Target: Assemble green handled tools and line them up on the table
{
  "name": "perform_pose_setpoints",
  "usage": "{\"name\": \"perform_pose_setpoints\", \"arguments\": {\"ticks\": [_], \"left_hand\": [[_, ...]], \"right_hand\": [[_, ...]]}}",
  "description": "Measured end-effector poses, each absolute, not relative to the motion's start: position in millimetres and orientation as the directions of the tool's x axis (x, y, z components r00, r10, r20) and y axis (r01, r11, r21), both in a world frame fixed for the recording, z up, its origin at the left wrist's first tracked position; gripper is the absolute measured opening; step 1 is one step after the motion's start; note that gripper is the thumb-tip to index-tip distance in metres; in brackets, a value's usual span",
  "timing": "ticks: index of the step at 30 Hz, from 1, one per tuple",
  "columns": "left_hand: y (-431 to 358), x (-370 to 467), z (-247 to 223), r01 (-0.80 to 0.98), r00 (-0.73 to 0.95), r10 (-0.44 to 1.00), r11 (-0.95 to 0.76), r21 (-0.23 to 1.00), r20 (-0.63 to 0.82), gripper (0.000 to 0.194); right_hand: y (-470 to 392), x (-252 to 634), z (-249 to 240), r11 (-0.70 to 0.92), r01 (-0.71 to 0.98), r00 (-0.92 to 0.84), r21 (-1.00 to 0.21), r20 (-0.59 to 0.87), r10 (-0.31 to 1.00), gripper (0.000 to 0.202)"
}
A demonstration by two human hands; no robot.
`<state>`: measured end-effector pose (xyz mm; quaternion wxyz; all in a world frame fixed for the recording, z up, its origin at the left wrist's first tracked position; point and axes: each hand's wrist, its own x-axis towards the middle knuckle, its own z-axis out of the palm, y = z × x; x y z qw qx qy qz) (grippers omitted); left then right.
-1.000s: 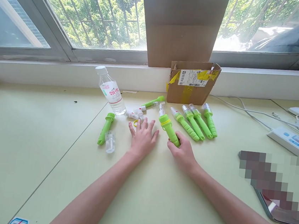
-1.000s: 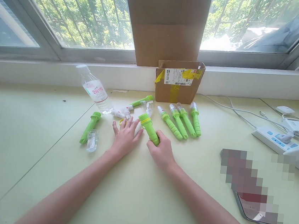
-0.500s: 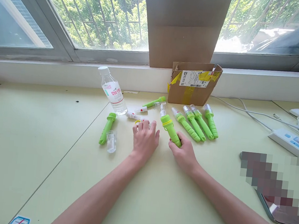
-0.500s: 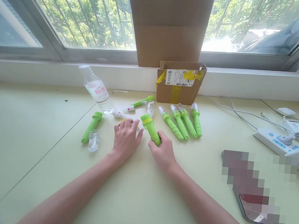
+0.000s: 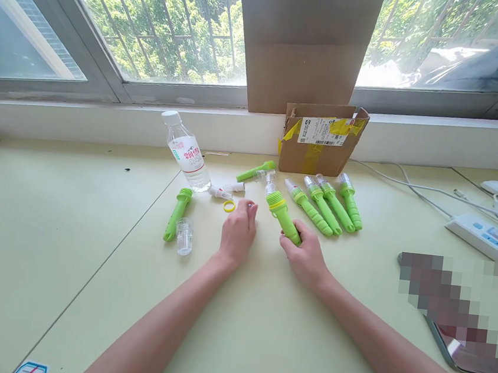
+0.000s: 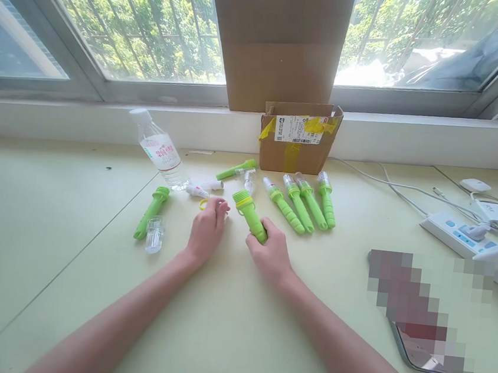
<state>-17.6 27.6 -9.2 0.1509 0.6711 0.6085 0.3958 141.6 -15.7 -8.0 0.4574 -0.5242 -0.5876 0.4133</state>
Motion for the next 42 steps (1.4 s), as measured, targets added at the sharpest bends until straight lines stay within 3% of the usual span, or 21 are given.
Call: {"name": "perform_pose_setpoints", "arguments": {"ticks": [2,3,5,8,32,38,42], "left_hand": [[29.6,-19.1,-6.3,0.375,-0.16,0.946,-0.207,0.903,0.283,0.031],[30.6,-20.0,-4.6,0.219,-0.205,0.945,-0.209,0.953,0.254,0.033],[32.4,-21.4,-1.0,-0.007,-0.284,0.934,-0.226,0.974,0.215,0.037],[33.8,-22.9,4.3,-0.154,-0.371,0.911,-0.251,0.956,0.18,0.038],[31.8,-21.0,8.3,-0.337,-0.119,0.993,-0.039,0.941,-0.002,0.037],[26.6,-16.8,10.6,-0.323,0.021,0.999,-0.017,0.946,0.025,0.034],[29.3,-19.8,11.2,-0.316,-0.022,0.999,-0.038,0.948,0.032,0.031]], "right_hand": [[-15.9,141.2,-8.2,0.12,0.276,-0.047,-0.954,0.112,0.993,0.003],[-15.9,140.8,-8.5,0.13,0.3,-0.058,-0.945,0.118,0.991,0.007],[-16.0,139.7,-9.1,0.161,0.349,-0.082,-0.923,0.141,0.987,0.019],[-16.1,138.0,-9.4,0.215,0.405,-0.112,-0.888,0.186,0.976,0.034],[-16.9,137.6,-10.4,0.376,0.495,-0.242,-0.784,0.291,0.926,0.024],[-17.4,137.8,-10.9,0.369,0.452,-0.172,-0.812,0.327,0.929,0.027],[-18.6,137.7,-10.9,0.309,0.445,-0.09,-0.84,0.301,0.949,0.026]]}}
